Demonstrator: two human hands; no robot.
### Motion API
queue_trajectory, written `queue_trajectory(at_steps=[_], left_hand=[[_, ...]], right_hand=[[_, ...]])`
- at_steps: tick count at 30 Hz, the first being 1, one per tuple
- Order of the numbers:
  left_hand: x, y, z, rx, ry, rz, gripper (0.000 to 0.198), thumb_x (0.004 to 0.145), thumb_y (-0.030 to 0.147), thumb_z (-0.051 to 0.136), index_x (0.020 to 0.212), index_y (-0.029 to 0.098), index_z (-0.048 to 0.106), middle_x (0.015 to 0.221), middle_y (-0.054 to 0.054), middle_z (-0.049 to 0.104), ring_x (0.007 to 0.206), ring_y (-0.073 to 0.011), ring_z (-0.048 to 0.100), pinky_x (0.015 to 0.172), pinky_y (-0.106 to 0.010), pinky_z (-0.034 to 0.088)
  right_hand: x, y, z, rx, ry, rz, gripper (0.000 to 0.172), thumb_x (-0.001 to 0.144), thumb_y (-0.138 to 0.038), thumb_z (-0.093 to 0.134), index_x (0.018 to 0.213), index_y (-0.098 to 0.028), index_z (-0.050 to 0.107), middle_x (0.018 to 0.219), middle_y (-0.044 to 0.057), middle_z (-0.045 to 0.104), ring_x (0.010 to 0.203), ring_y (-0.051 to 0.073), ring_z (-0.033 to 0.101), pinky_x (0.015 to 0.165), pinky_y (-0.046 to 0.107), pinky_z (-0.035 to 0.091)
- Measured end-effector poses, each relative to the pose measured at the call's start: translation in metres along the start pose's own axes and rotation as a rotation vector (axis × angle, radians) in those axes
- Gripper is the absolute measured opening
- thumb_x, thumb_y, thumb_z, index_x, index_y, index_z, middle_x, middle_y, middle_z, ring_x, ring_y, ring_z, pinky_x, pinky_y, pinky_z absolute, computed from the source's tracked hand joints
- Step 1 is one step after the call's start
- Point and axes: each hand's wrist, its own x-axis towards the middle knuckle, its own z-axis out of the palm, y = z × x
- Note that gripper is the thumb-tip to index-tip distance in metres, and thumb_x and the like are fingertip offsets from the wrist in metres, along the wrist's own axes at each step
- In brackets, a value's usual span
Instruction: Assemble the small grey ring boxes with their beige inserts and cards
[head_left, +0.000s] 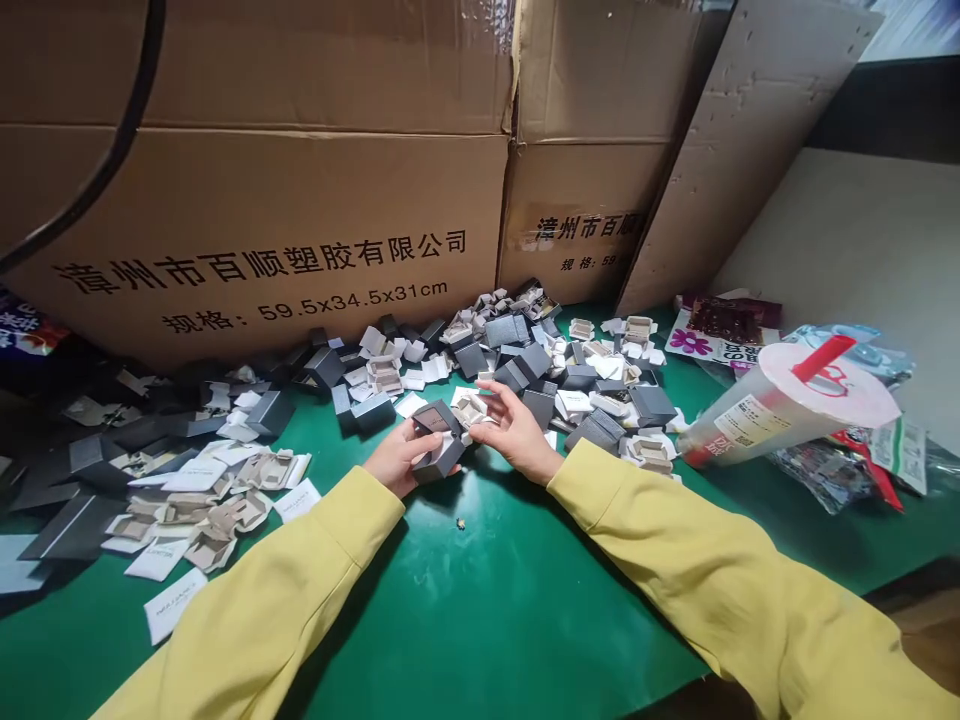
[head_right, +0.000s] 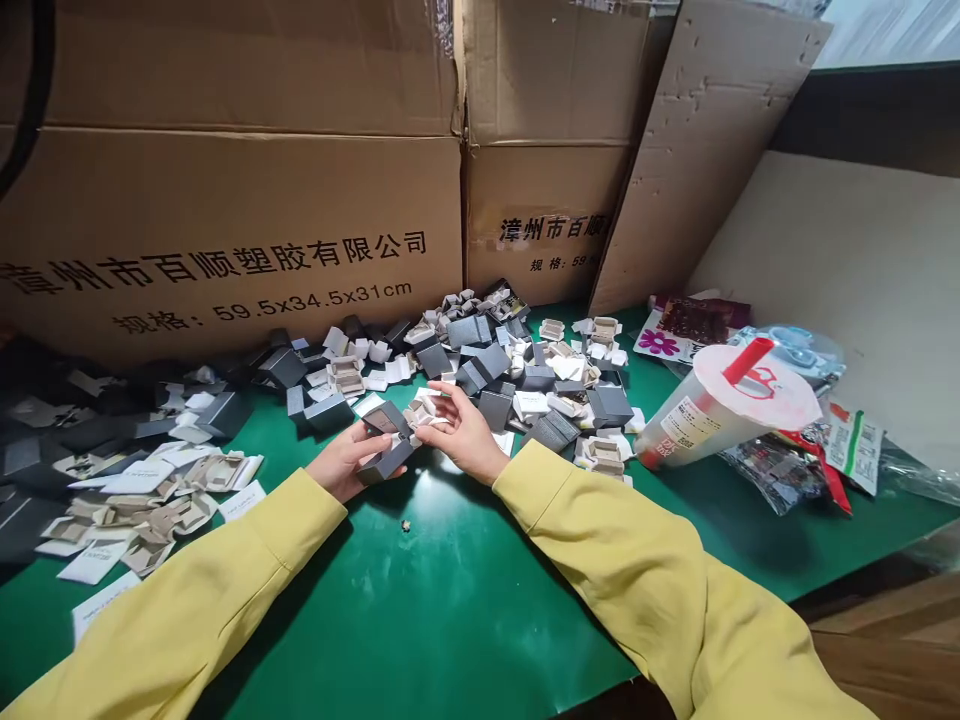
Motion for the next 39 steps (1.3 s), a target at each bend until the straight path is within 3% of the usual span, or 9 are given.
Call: queue_trajectory(at_steps=[6,10,16,23,29,35,39], left_hand=[[-0.003,-0.003,0.002,0.004,-0.054,0.037,0.044,0.055,0.019,0.076,0.094,0.019,0.054,0.089,-0.005,0.063,0.07,-0.0188,0.061,0.062,-0.041,0.055],[-0.002,-0.008,0.004,0.045,-0.064,0.141,0.039,0.057,0.02,0.074,0.09,0.019,0.053,0.089,-0.003,0.063,0.076,-0.019,0.061,0.068,-0.039,0.053],[0.009,-0.013,-0.003,0.293,0.123,0.43,0.035,0.056,0.023,0.071,0.087,0.015,0.058,0.083,-0.003,0.062,0.079,-0.0168,0.059,0.078,-0.032,0.047],[0.01,-0.009,-0.011,0.571,0.291,0.581,0.028,0.062,0.027,0.061,0.086,0.017,0.053,0.086,-0.003,0.062,0.079,-0.0163,0.06,0.075,-0.029,0.047],[0.005,-0.008,-0.012,0.966,0.431,0.585,0.026,0.061,0.027,0.06,0.084,0.021,0.047,0.077,0.002,0.06,0.07,-0.0149,0.058,0.069,-0.028,0.045],[0.0,-0.002,-0.004,1.051,0.484,0.612,0.027,0.06,0.025,0.06,0.069,0.022,0.034,0.083,0.0,0.058,0.079,-0.0166,0.057,0.073,-0.03,0.045],[0.001,-0.004,-0.006,1.001,0.427,0.623,0.031,0.062,0.021,0.057,0.089,0.021,0.042,0.109,-0.006,0.057,0.101,-0.021,0.056,0.085,-0.035,0.044]], right_hand=[[-0.002,-0.006,0.003,0.044,-0.08,0.088,0.066,0.064,-0.031,0.072,0.121,-0.025,0.039,0.101,0.003,0.061,0.089,0.015,0.06,0.08,0.031,0.051],[-0.004,-0.005,0.002,0.009,-0.097,0.016,0.065,0.068,-0.031,0.069,0.125,-0.026,0.037,0.105,0.003,0.058,0.091,0.014,0.059,0.084,0.03,0.05],[-0.004,-0.004,0.002,-0.117,0.022,-0.073,0.065,0.071,-0.032,0.066,0.128,-0.025,0.034,0.11,0.005,0.053,0.095,0.014,0.058,0.09,0.031,0.046],[0.0,-0.002,-0.003,-0.201,0.257,-0.189,0.054,0.074,-0.038,0.061,0.121,-0.023,0.039,0.114,0.007,0.052,0.098,0.016,0.056,0.086,0.031,0.049],[-0.005,0.0,-0.001,-0.29,0.109,-0.122,0.058,0.075,-0.038,0.06,0.127,-0.025,0.035,0.115,0.007,0.052,0.1,0.017,0.056,0.084,0.03,0.049],[-0.009,-0.007,0.003,-0.325,0.037,-0.084,0.06,0.076,-0.035,0.058,0.129,-0.024,0.032,0.116,0.008,0.05,0.1,0.017,0.056,0.083,0.03,0.05],[-0.009,-0.006,0.002,-0.308,0.032,-0.09,0.061,0.076,-0.035,0.059,0.13,-0.025,0.032,0.117,0.008,0.049,0.098,0.017,0.057,0.081,0.03,0.05]])
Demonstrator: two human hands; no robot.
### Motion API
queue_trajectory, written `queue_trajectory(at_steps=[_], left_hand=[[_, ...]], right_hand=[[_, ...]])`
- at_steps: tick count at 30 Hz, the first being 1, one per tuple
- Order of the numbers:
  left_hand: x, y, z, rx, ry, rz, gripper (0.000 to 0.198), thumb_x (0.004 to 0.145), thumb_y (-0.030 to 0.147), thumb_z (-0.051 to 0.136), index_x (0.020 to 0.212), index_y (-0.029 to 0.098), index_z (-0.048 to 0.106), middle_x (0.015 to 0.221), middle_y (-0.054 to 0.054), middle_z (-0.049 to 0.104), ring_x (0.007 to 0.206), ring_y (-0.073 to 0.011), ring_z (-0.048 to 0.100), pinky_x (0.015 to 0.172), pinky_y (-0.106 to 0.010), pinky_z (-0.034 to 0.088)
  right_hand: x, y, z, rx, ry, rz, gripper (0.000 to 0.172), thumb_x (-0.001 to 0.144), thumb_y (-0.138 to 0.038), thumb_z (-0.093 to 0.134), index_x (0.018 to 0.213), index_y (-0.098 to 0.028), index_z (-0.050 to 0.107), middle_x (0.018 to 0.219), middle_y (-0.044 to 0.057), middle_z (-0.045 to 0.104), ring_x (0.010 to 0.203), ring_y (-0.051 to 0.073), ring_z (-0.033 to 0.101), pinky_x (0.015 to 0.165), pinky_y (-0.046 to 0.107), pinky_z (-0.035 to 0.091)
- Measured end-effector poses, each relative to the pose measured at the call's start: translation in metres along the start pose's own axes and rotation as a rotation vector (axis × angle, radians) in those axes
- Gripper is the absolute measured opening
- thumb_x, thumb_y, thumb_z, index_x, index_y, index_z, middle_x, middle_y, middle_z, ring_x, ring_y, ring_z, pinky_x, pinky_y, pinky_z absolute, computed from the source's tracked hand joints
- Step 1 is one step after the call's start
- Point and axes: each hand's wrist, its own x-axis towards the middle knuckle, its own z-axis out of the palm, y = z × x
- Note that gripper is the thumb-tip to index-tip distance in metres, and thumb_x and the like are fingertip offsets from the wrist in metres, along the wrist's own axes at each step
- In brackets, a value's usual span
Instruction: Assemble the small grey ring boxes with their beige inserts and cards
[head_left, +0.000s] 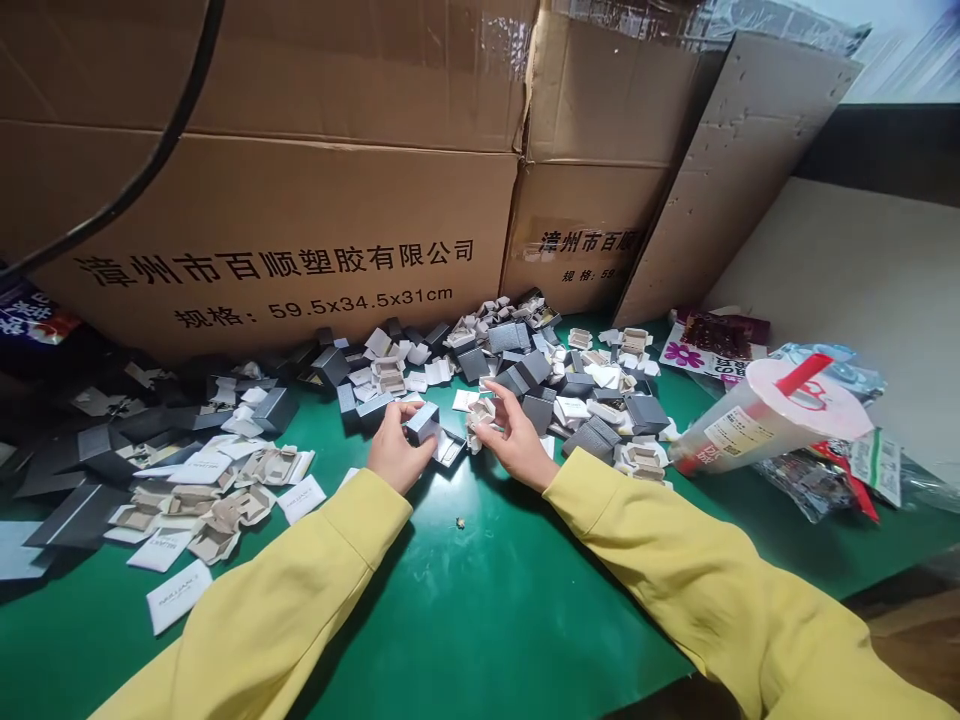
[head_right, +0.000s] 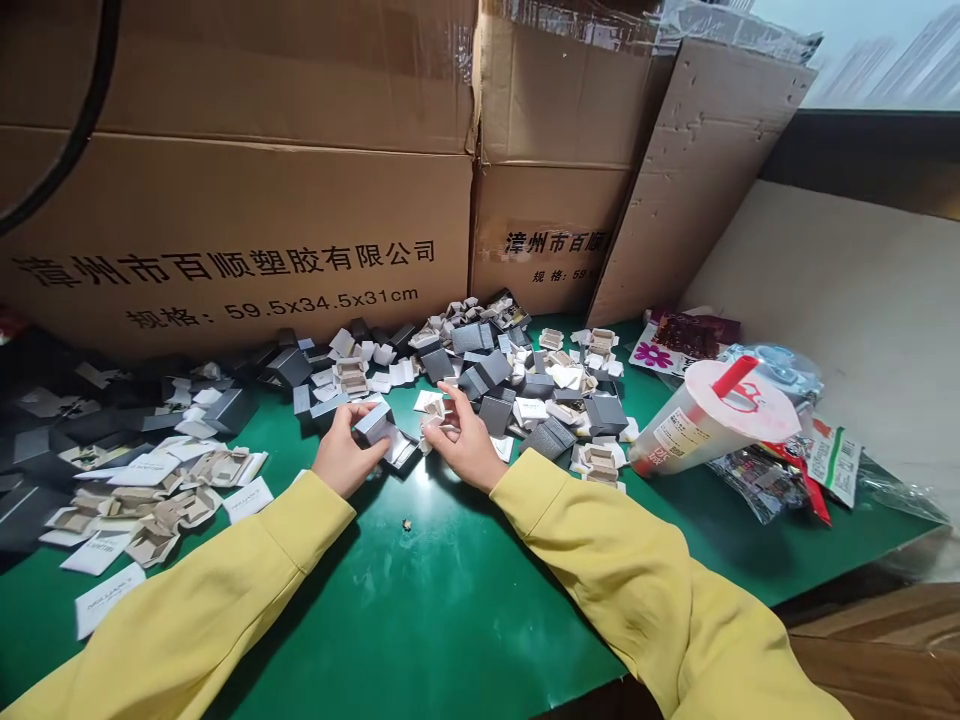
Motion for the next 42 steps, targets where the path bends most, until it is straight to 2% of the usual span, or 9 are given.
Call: queue_trajectory(at_steps=[3,5,11,15,22,27,32,38,42], left_hand=[[0.0,-0.004,0.0,-0.116,-0.091,0.088,0.056,0.065,0.02,0.056,0.117,0.022,0.038,0.123,-0.009,0.052,0.118,-0.0234,0.046,0.097,-0.039,0.037],[-0.001,-0.005,-0.001,-0.186,-0.174,0.125,0.064,0.066,0.021,0.057,0.126,0.021,0.034,0.123,-0.01,0.052,0.12,-0.0251,0.044,0.098,-0.041,0.035],[-0.001,-0.005,-0.004,-0.203,-0.318,0.137,0.06,0.073,0.027,0.053,0.13,0.021,0.034,0.121,-0.009,0.051,0.121,-0.0244,0.041,0.101,-0.041,0.033],[-0.001,-0.006,-0.004,-0.111,-0.311,0.169,0.056,0.073,0.03,0.053,0.126,0.022,0.037,0.127,-0.008,0.044,0.118,-0.0248,0.042,0.101,-0.041,0.032],[-0.003,-0.001,-0.002,0.061,-0.237,0.18,0.029,0.072,0.035,0.054,0.095,0.019,0.046,0.097,-0.005,0.051,0.097,-0.0221,0.05,0.085,-0.037,0.041],[-0.002,-0.002,0.001,0.079,-0.227,0.171,0.036,0.07,0.045,0.058,0.091,0.019,0.043,0.091,-0.003,0.05,0.089,-0.0204,0.051,0.077,-0.034,0.042],[-0.002,-0.003,0.0,0.067,-0.336,0.159,0.043,0.064,0.042,0.063,0.093,0.02,0.04,0.087,-0.002,0.052,0.083,-0.0207,0.052,0.073,-0.035,0.043],[-0.003,-0.007,0.0,0.158,-0.427,0.246,0.041,0.06,0.024,0.06,0.096,0.019,0.041,0.091,-0.005,0.052,0.086,-0.0229,0.052,0.076,-0.038,0.043],[0.0,-0.01,0.0,0.153,-0.452,0.223,0.043,0.062,0.031,0.061,0.098,0.019,0.042,0.093,-0.005,0.055,0.085,-0.0226,0.053,0.075,-0.037,0.044]], right_hand=[[0.001,0.003,0.0,0.027,-0.009,0.007,0.063,0.075,-0.035,0.06,0.13,-0.025,0.032,0.115,0.008,0.051,0.096,0.018,0.058,0.083,0.032,0.05],[0.002,0.005,0.001,0.061,-0.003,0.01,0.065,0.074,-0.035,0.062,0.13,-0.025,0.031,0.115,0.008,0.052,0.097,0.017,0.058,0.086,0.032,0.048],[0.005,0.011,0.001,0.186,0.017,0.042,0.066,0.073,-0.036,0.063,0.129,-0.025,0.029,0.112,0.008,0.057,0.1,0.018,0.057,0.087,0.034,0.047],[0.006,0.009,0.001,0.237,0.029,0.077,0.066,0.071,-0.035,0.065,0.127,-0.026,0.031,0.11,0.007,0.059,0.098,0.017,0.058,0.086,0.033,0.047],[0.008,0.015,0.0,0.268,0.045,0.08,0.069,0.069,-0.035,0.068,0.127,-0.027,0.033,0.104,0.005,0.057,0.092,0.014,0.056,0.083,0.03,0.047],[0.006,0.015,-0.002,0.181,0.02,0.048,0.07,0.068,-0.037,0.069,0.128,-0.028,0.034,0.104,0.004,0.052,0.084,0.012,0.055,0.078,0.028,0.048],[0.005,0.009,-0.002,0.09,-0.003,-0.012,0.06,0.071,-0.039,0.066,0.122,-0.026,0.038,0.105,0.005,0.053,0.08,0.011,0.055,0.076,0.028,0.048],[0.007,0.011,-0.002,0.113,0.063,-0.053,0.03,0.072,-0.039,0.062,0.09,-0.022,0.045,0.09,0.001,0.054,0.08,0.011,0.055,0.072,0.025,0.048],[0.007,0.01,-0.002,0.119,0.059,-0.054,0.02,0.074,-0.036,0.06,0.077,-0.019,0.049,0.082,-0.001,0.052,0.078,0.01,0.053,0.074,0.025,0.046]])
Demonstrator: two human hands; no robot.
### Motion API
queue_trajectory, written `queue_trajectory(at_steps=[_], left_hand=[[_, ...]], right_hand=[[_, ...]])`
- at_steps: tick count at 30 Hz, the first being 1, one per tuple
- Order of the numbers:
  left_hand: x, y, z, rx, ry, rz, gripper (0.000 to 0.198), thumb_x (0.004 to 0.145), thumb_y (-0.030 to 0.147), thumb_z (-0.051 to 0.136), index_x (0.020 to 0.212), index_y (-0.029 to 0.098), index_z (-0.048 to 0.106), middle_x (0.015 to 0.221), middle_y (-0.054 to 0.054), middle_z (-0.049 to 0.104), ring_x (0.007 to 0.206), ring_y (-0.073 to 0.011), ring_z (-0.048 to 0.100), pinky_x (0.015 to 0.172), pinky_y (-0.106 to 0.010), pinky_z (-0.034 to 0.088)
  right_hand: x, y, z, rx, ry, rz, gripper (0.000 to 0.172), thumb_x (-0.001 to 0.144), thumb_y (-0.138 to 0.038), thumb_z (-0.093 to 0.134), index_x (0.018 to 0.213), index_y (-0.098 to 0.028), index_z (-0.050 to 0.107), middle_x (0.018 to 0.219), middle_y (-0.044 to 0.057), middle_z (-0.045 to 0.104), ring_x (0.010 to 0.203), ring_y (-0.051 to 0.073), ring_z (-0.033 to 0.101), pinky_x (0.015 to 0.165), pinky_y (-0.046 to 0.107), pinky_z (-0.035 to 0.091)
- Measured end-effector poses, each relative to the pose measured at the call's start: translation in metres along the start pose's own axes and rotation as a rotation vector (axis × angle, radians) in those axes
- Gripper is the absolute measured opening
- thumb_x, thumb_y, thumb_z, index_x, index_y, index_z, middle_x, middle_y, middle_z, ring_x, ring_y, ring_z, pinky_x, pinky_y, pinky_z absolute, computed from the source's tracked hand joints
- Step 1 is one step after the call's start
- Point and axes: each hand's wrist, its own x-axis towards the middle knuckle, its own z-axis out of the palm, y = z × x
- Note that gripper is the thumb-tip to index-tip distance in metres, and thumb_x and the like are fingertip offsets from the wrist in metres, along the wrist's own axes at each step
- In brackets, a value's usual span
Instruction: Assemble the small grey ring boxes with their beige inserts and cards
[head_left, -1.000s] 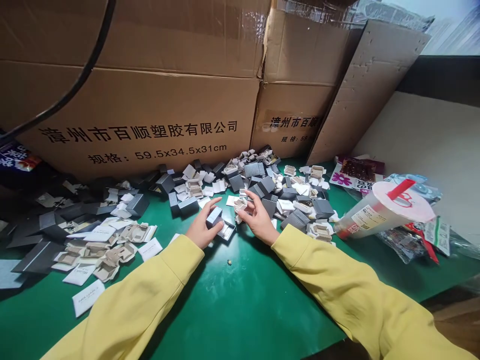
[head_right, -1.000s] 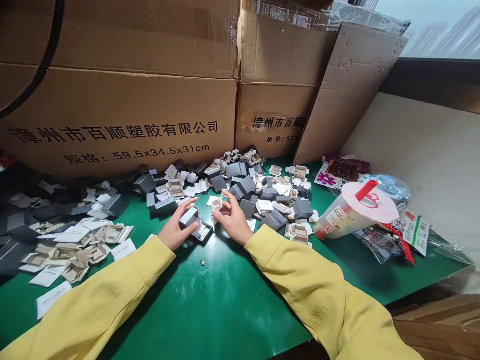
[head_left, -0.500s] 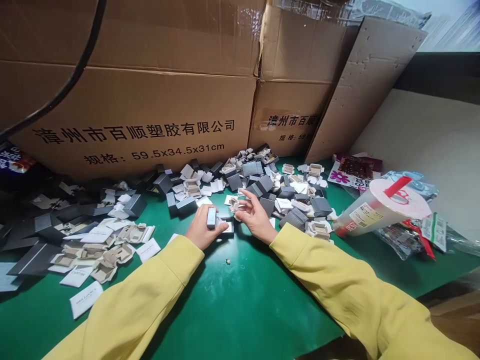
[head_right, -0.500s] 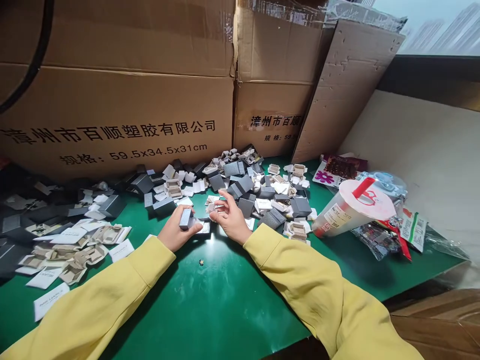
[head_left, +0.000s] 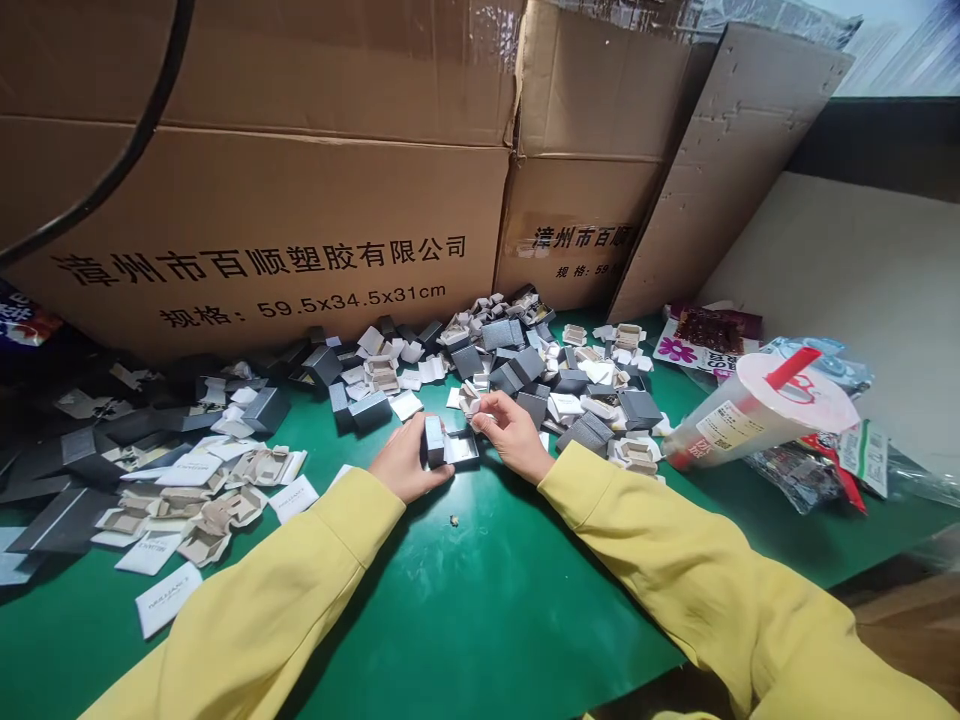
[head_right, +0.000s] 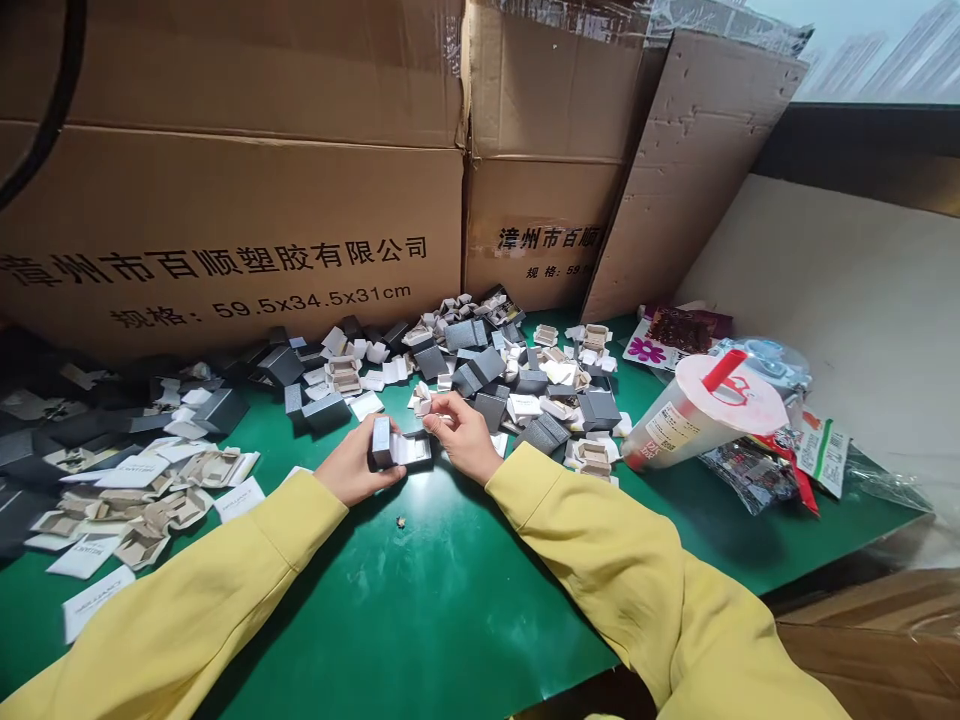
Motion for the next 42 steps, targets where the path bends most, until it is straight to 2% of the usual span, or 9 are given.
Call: queue_trajectory(at_steps=[4,9,14,18,22,26,32,38,42], left_hand=[[0.001,0.0,-0.001,-0.081,0.017,-0.014,0.048,0.064,0.032,0.061,0.106,0.019,0.042,0.098,-0.005,0.058,0.085,-0.0208,0.056,0.075,-0.035,0.045],[0.001,-0.001,-0.002,-0.088,0.03,-0.019,0.061,0.064,0.033,0.062,0.118,0.018,0.037,0.103,-0.007,0.059,0.087,-0.0216,0.058,0.077,-0.035,0.045],[0.002,-0.001,-0.002,-0.079,0.023,-0.008,0.059,0.065,0.034,0.062,0.117,0.018,0.038,0.103,-0.008,0.06,0.087,-0.0226,0.059,0.077,-0.036,0.046],[0.003,0.0,-0.002,-0.069,0.058,0.013,0.057,0.064,0.035,0.063,0.114,0.019,0.041,0.102,-0.007,0.06,0.089,-0.0239,0.059,0.078,-0.036,0.046],[0.003,0.0,-0.002,-0.051,0.066,0.013,0.057,0.064,0.037,0.063,0.113,0.018,0.042,0.102,-0.008,0.06,0.088,-0.0245,0.059,0.077,-0.037,0.046],[0.003,0.0,-0.002,-0.045,0.067,0.003,0.058,0.064,0.039,0.063,0.114,0.018,0.042,0.102,-0.007,0.061,0.089,-0.0239,0.059,0.078,-0.036,0.046],[0.002,0.005,-0.005,-0.046,0.07,-0.012,0.055,0.065,0.038,0.062,0.114,0.02,0.042,0.102,-0.006,0.06,0.09,-0.0231,0.059,0.079,-0.035,0.046],[0.001,0.009,-0.005,-0.079,0.091,-0.012,0.05,0.063,0.035,0.063,0.108,0.019,0.046,0.097,-0.005,0.061,0.085,-0.0223,0.059,0.077,-0.035,0.047],[0.001,0.01,-0.004,-0.064,0.098,-0.017,0.051,0.064,0.035,0.063,0.109,0.019,0.046,0.099,-0.005,0.061,0.087,-0.0228,0.059,0.078,-0.035,0.046]], right_hand=[[0.0,0.0,-0.001,-0.02,-0.003,0.023,0.022,0.07,-0.036,0.063,0.077,-0.019,0.051,0.082,-0.001,0.053,0.079,0.011,0.054,0.077,0.026,0.047],[-0.001,-0.001,0.001,0.013,-0.039,0.075,0.029,0.064,-0.035,0.068,0.078,-0.018,0.049,0.107,0.005,0.054,0.093,0.014,0.057,0.085,0.03,0.047],[-0.003,-0.004,0.002,-0.061,-0.059,0.003,0.024,0.068,-0.03,0.064,0.081,-0.019,0.047,0.115,0.006,0.05,0.094,0.014,0.057,0.082,0.029,0.049],[-0.005,-0.008,0.003,-0.185,-0.074,-0.064,0.026,0.069,-0.027,0.061,0.091,-0.021,0.047,0.103,0.003,0.053,0.089,0.013,0.057,0.083,0.029,0.049],[-0.006,-0.012,0.002,-0.364,-0.083,-0.099,0.024,0.069,-0.025,0.06,0.091,-0.02,0.05,0.092,0.001,0.055,0.083,0.013,0.055,0.083,0.03,0.048],[-0.007,-0.013,0.002,-0.373,-0.112,-0.091,0.025,0.068,-0.023,0.06,0.092,-0.02,0.051,0.091,0.001,0.055,0.079,0.013,0.055,0.076,0.028,0.048],[-0.007,-0.012,0.002,-0.35,-0.136,-0.119,0.023,0.069,-0.021,0.058,0.091,-0.02,0.052,0.095,0.002,0.057,0.088,0.014,0.056,0.081,0.029,0.047],[-0.008,-0.017,0.001,-0.434,-0.152,-0.109,0.035,0.066,-0.02,0.058,0.1,-0.022,0.052,0.103,0.002,0.057,0.088,0.015,0.055,0.077,0.029,0.047],[-0.008,-0.017,0.001,-0.431,-0.154,-0.123,0.03,0.067,-0.019,0.058,0.096,-0.022,0.054,0.1,0.002,0.059,0.089,0.015,0.055,0.079,0.029,0.046]])
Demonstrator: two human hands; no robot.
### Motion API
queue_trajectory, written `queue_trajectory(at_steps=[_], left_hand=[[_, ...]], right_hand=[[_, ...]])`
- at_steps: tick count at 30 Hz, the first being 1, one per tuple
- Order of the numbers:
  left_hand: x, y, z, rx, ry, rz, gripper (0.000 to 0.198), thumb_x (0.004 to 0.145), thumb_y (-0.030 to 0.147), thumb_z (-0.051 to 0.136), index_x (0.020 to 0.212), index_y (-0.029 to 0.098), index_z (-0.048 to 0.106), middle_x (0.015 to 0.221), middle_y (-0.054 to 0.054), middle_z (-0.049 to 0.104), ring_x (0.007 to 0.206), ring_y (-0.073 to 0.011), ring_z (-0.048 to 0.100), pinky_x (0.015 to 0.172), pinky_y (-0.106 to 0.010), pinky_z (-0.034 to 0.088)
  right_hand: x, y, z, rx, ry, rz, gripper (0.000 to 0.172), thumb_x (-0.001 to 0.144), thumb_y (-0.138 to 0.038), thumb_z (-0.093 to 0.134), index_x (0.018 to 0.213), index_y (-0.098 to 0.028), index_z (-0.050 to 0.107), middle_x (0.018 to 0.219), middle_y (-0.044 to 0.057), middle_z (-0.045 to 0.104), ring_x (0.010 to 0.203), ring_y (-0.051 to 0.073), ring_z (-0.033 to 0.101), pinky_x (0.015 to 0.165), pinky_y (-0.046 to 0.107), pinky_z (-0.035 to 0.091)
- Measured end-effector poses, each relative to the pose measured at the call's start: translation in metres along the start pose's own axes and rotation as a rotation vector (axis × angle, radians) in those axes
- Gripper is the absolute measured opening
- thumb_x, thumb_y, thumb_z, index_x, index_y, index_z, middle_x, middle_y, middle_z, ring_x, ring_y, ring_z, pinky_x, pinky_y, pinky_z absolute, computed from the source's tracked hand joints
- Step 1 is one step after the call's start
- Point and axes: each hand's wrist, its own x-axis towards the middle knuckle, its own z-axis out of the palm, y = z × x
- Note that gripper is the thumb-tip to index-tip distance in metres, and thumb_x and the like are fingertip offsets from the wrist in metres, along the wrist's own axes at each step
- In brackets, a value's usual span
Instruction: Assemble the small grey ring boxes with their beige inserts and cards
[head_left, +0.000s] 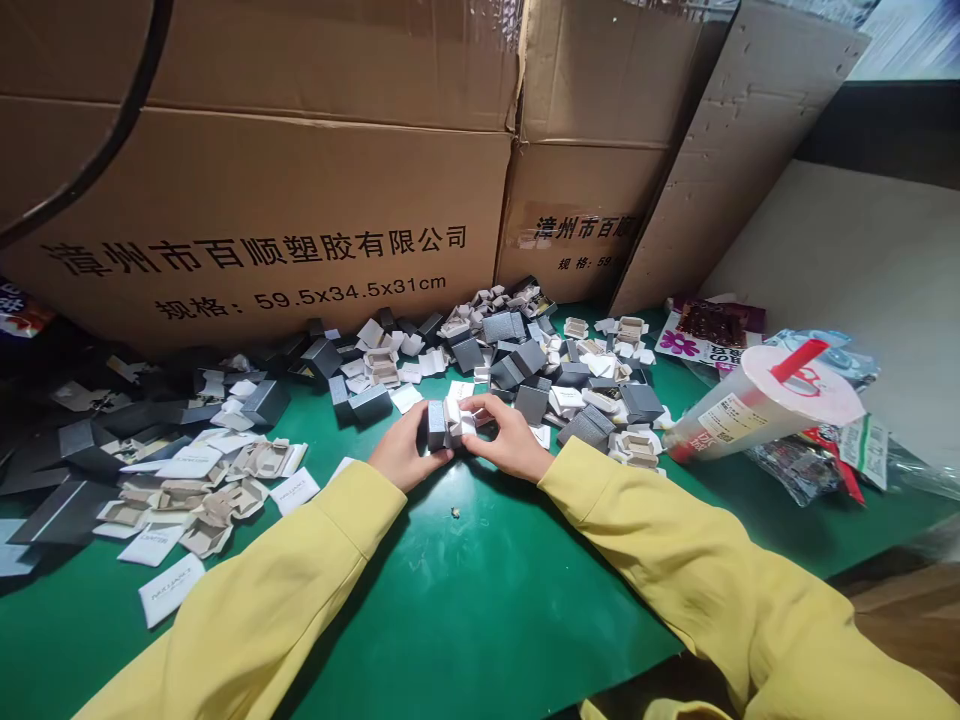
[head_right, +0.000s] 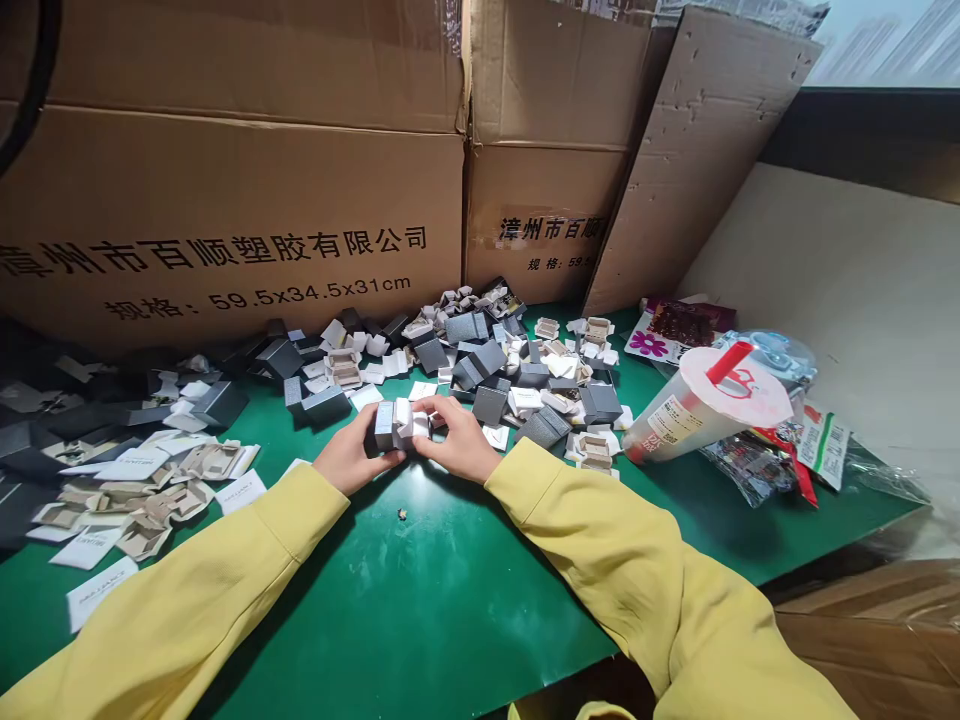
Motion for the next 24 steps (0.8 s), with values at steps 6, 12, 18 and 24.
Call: queue_trajectory(at_steps=[6,12,18,24], left_hand=[[0.0003,-0.0038,0.0003,0.019,-0.014,0.002,0.055,0.064,0.037,0.063,0.113,0.018,0.044,0.1,-0.006,0.061,0.086,-0.0232,0.059,0.077,-0.035,0.046],[-0.0002,-0.0052,0.0022,0.019,0.005,-0.019,0.053,0.065,0.037,0.062,0.112,0.02,0.043,0.1,-0.005,0.061,0.088,-0.0228,0.059,0.079,-0.035,0.046],[0.0001,-0.0021,0.0006,0.034,-0.013,-0.024,0.052,0.066,0.036,0.062,0.111,0.018,0.042,0.102,-0.007,0.059,0.09,-0.0229,0.058,0.078,-0.035,0.045],[-0.0011,-0.0019,0.0005,0.046,-0.022,-0.061,0.054,0.066,0.037,0.061,0.112,0.02,0.04,0.101,-0.005,0.059,0.089,-0.0223,0.058,0.078,-0.035,0.045]], right_hand=[[0.001,0.0017,0.003,0.182,0.014,-0.03,0.022,0.068,-0.019,0.057,0.09,-0.02,0.052,0.102,0.004,0.058,0.097,0.016,0.055,0.085,0.029,0.045],[-0.0004,0.003,0.0026,0.017,-0.009,-0.04,0.024,0.068,-0.017,0.057,0.091,-0.02,0.052,0.099,0.003,0.059,0.091,0.016,0.055,0.081,0.029,0.044],[0.0009,0.0058,0.0008,-0.077,-0.032,-0.096,0.022,0.068,-0.016,0.057,0.089,-0.02,0.053,0.098,0.003,0.058,0.093,0.016,0.053,0.084,0.03,0.042],[0.001,0.0054,0.0006,-0.059,-0.044,-0.137,0.022,0.068,-0.015,0.059,0.088,-0.02,0.053,0.097,0.003,0.058,0.093,0.016,0.054,0.082,0.029,0.043]])
